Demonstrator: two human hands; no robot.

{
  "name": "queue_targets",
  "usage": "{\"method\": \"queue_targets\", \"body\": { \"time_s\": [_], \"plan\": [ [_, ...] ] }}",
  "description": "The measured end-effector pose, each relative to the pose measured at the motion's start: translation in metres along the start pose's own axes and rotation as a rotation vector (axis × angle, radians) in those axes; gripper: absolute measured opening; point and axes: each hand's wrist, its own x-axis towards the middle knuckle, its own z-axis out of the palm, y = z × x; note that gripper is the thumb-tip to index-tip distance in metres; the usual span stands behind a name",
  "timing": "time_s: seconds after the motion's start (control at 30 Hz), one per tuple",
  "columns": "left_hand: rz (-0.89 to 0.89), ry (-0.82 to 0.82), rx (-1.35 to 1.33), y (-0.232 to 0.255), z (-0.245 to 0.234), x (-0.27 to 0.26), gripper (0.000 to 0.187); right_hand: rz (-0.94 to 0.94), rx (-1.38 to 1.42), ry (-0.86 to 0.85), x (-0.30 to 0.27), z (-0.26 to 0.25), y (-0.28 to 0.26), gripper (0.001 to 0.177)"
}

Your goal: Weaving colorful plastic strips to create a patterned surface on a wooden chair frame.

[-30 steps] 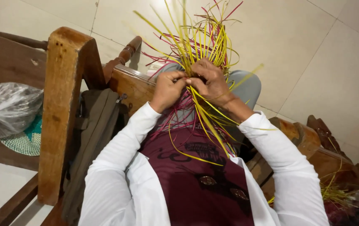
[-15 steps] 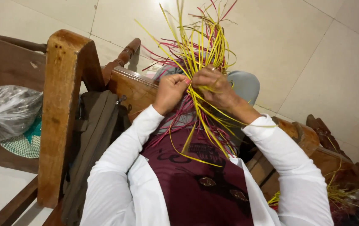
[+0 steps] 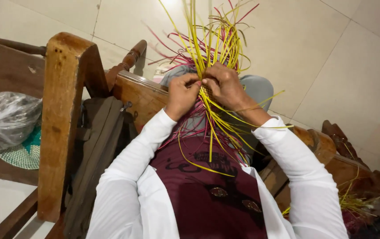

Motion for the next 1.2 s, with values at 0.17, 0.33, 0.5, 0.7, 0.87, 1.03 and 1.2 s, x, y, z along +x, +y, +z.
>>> {"method": "queue_targets", "body": {
  "time_s": [0.17,0.33,0.5,0.7,0.87,1.03,1.2],
  "plan": [
    [-0.097,-0.008,-0.099,-0.005,0.0,-0.001,0.01,-0.026,0.002,-0.039,-0.003,-0.003,-0.011,0.006],
    [-0.174,-0.067,-0.152,-0.018,0.003,-0.001,0.012,-0.161,-0.052,-0.057,-0.008,-0.009,-0.013,0.013],
    [-0.002,-0.17,0.142,-0.006,0.001,-0.001,0.016,-0.211,-0.252,0.098,-0.004,0.004,0.001,0.011],
    [0.006,-0.066,-0.13,0.025,-0.004,0.003,0.006,0.065,0.116,0.037,0.003,-0.01,0.005,0.017],
    [-0.001,-0.085,-0.158,0.022,-0.005,0.001,0.008,0.0,0.132,0.006,-0.003,-0.007,0.0,0.01],
    [-0.13,-0.055,-0.203,-0.003,0.005,0.004,0.01,-0.072,0.13,-0.056,-0.004,-0.011,-0.003,0.014],
    [0.039,-0.145,0.08,0.019,-0.003,-0.007,0.01,-0.068,0.087,0.045,0.0,-0.007,0.001,0.012]
  ]
}}
